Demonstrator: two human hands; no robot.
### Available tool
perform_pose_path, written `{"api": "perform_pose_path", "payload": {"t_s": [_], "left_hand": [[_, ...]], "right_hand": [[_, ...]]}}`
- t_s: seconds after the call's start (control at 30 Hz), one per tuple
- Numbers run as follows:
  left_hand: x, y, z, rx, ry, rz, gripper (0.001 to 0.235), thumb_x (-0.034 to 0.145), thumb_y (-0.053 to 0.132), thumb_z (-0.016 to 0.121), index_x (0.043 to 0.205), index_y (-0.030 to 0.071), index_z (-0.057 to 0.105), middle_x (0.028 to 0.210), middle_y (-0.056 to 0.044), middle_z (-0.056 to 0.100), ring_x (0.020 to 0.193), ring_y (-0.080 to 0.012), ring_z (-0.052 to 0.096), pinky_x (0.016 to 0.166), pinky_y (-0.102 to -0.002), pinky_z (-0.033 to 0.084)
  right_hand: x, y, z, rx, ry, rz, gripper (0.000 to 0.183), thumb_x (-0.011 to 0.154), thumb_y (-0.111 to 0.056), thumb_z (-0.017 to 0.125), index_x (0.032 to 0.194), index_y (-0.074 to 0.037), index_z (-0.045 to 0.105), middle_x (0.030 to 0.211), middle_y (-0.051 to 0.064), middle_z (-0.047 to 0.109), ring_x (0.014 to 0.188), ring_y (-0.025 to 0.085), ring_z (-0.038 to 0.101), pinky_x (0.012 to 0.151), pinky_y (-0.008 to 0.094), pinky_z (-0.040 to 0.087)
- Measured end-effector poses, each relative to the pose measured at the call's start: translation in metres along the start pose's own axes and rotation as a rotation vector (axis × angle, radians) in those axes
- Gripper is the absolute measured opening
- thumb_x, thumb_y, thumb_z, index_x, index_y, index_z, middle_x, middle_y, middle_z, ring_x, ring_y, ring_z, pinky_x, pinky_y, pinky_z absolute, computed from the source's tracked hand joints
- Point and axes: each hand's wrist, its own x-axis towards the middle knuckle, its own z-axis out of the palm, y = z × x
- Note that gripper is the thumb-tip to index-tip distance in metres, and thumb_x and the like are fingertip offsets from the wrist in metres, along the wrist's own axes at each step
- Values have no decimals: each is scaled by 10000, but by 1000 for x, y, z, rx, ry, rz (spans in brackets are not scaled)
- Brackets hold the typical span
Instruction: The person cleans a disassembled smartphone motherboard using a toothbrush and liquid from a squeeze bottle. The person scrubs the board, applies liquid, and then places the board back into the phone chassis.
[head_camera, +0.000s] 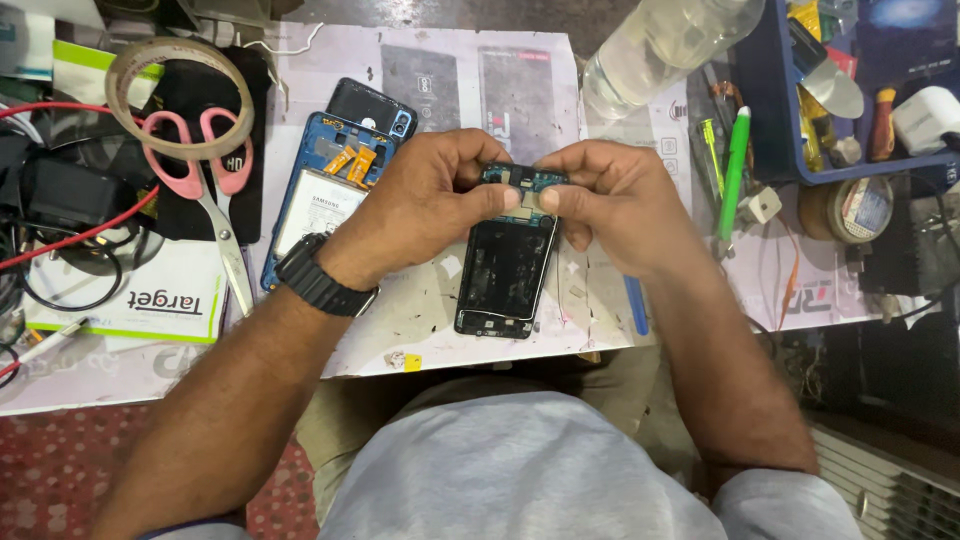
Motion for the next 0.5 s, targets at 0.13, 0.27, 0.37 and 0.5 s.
{"api": "perform_pose_path", "payload": {"t_s": [0.13, 0.27, 0.37, 0.5], "left_hand": [[0, 3, 1, 55, 13, 7, 114, 913, 85, 730, 1008, 36, 692, 630, 53, 603, 526, -4, 467, 471, -219, 358], [0, 4, 1, 127, 36, 29, 99, 912, 84, 746, 993, 42, 708, 608, 43, 584, 520, -13, 445, 479, -220, 348], [0, 2, 3, 74, 30, 20, 96, 909, 71, 734, 994, 39, 702, 637, 55, 624, 537, 0, 479, 486, -213, 369], [0, -2, 2, 40, 34, 51, 100, 917, 50, 730, 1007, 23, 697, 708, 27, 663, 605, -2, 532, 536, -206, 419]], "right_hand": [[-1, 1, -3, 37, -41, -27, 270, 934, -36, 738, 1167, 92, 689, 805, 91, 713, 556, 82, 595, 492, 218, 471], [0, -1, -4, 2, -61, 1, 244, 950, -63, 722, 1143, 86, 702, 784, 86, 710, 528, 78, 594, 470, 213, 474], [0, -2, -2, -38, -62, 1, 237, 946, -75, 727, 1117, 88, 709, 776, 89, 711, 516, 78, 589, 455, 213, 468], [0, -4, -3, -4, -82, -19, 245, 962, -60, 719, 1156, 89, 705, 783, 83, 709, 529, 75, 589, 475, 214, 478]]}}
